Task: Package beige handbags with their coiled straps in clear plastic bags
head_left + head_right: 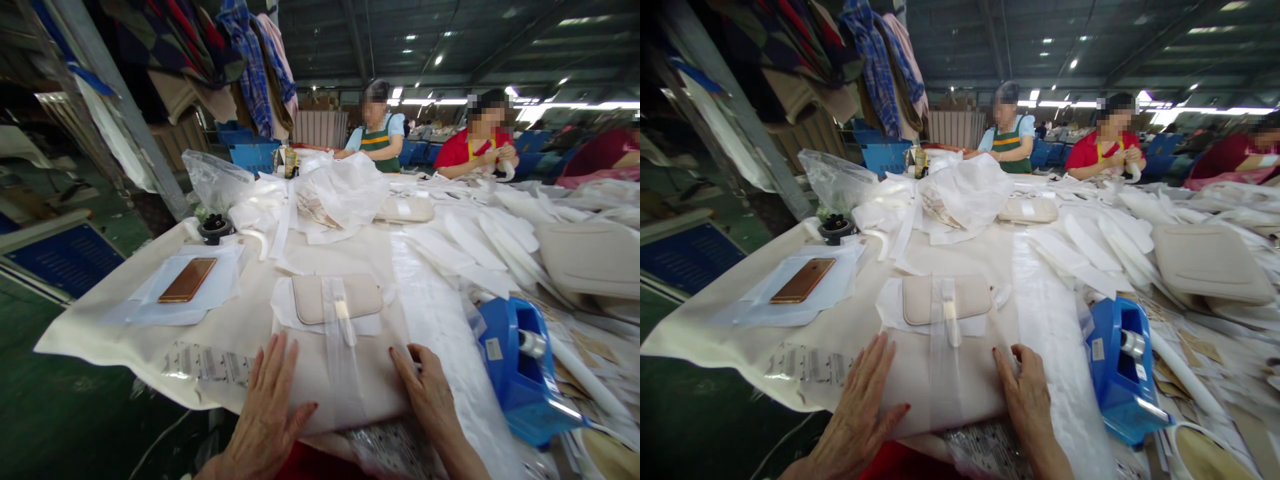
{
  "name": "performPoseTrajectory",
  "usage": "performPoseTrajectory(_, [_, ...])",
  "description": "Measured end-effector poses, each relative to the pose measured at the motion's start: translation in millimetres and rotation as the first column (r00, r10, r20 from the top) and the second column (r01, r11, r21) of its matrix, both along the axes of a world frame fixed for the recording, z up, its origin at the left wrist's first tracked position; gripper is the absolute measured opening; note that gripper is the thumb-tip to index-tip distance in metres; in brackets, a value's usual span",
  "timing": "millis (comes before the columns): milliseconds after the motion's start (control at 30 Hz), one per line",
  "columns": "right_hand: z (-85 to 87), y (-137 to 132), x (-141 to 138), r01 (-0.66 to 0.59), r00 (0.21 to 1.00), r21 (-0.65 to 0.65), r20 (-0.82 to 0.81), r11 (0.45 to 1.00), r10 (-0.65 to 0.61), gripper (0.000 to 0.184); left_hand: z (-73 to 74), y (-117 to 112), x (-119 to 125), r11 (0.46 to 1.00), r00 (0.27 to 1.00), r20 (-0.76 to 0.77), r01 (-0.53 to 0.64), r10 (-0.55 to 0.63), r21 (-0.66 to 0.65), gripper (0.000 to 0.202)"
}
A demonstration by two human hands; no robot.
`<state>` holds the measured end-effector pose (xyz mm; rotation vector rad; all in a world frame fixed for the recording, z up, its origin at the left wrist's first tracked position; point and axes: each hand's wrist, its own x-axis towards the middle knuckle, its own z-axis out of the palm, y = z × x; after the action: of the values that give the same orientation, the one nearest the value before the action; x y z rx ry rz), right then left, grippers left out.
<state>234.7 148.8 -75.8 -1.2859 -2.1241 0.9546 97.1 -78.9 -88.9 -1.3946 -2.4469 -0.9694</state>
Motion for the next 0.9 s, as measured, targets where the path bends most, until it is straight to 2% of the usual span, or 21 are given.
performPoseTrajectory(33, [0.6, -1, -1, -0.005, 1.0, -0.028, 0.016, 1.0, 0.005, 0.062, -6.6, -5, -3, 0.988, 0.966, 0.232, -0.137, 0.116, 0.077, 0.061])
performPoseTrajectory(67, [1.3, -1, -3, -0.012, 0.999, -0.05, 0.037, 0.999, 0.014, 0.066, -10.9, -7, -6, 0.957, 0.861, 0.474, -0.266, 0.183, 0.113, 0.064])
performPoseTrajectory(100, [2.0, -2, -4, -0.016, 0.998, -0.062, 0.061, 0.998, 0.02, 0.069, -12.1, -7, -8, 0.923, 0.71, 0.677, -0.366, 0.194, 0.12, 0.069])
performPoseTrajectory(167, [3.8, -2, -6, -0.019, 0.993, -0.067, 0.111, 0.998, 0.027, 0.074, -4.6, -3, -12, 0.877, 0.426, 0.899, -0.465, 0.1, 0.123, 0.076])
performPoseTrajectory(200, [5.0, -1, -7, -0.025, 0.99, -0.078, 0.138, 0.997, 0.035, 0.075, 3.0, 0, -13, 0.867, 0.336, 0.941, -0.48, 0.041, 0.134, 0.076])
performPoseTrajectory(267, [8.2, 0, -7, -0.044, 0.981, -0.103, 0.185, 0.994, 0.063, 0.077, 21.0, 7, -14, 0.864, 0.238, 0.97, -0.479, -0.042, 0.154, 0.07])
performPoseTrajectory(333, [12.2, -1, -8, -0.054, 0.974, -0.112, 0.211, 0.992, 0.077, 0.08, 35.5, 13, -16, 0.869, 0.19, 0.98, -0.476, -0.052, 0.138, 0.066])
performPoseTrajectory(433, [18.0, -3, -10, -0.053, 0.975, -0.115, 0.207, 0.992, 0.076, 0.085, 43.8, 21, -23, 0.86, 0.109, 0.993, -0.502, -0.038, 0.088, 0.062])
performPoseTrajectory(500, [20.8, -6, -12, -0.043, 0.982, -0.126, 0.178, 0.991, 0.065, 0.087, 44.2, 25, -30, 0.883, 0.051, 0.996, -0.46, -0.076, 0.091, 0.055])
performPoseTrajectory(567, [22.4, -9, -14, -0.027, 0.99, -0.13, 0.134, 0.991, 0.044, 0.087, 45.7, 28, -38, 0.906, 0.048, 0.995, -0.412, -0.084, 0.097, 0.047])
performPoseTrajectory(633, [23.2, -11, -17, -0.016, 0.996, -0.134, 0.088, 0.991, 0.028, 0.088, 51.4, 30, -46, 0.905, 0.109, 0.993, -0.417, -0.039, 0.081, 0.041])
performPoseTrajectory(700, [23.1, -14, -20, -0.025, 0.999, -0.162, 0.027, 0.986, 0.03, 0.088, 64.3, 31, -57, 0.897, 0.188, 0.982, -0.433, -0.01, 0.092, 0.039])
performPoseTrajectory(767, [21.4, -20, -27, -0.059, 0.996, -0.213, -0.072, 0.975, 0.044, 0.089, 87.2, 31, -70, 0.9, 0.262, 0.965, -0.416, -0.017, 0.129, 0.038])
performPoseTrajectory(833, [17.5, -30, -39, -0.113, 0.978, -0.282, -0.201, 0.953, 0.057, 0.09, 121.5, 35, -83, 0.921, 0.377, 0.926, -0.355, -0.019, 0.163, 0.038])
performPoseTrajectory(900, [12.7, -48, -57, -0.179, 0.939, -0.372, -0.342, 0.911, 0.045, 0.089, 164.5, 43, -91, 0.962, 0.588, 0.809, -0.229, 0.018, 0.145, 0.033])
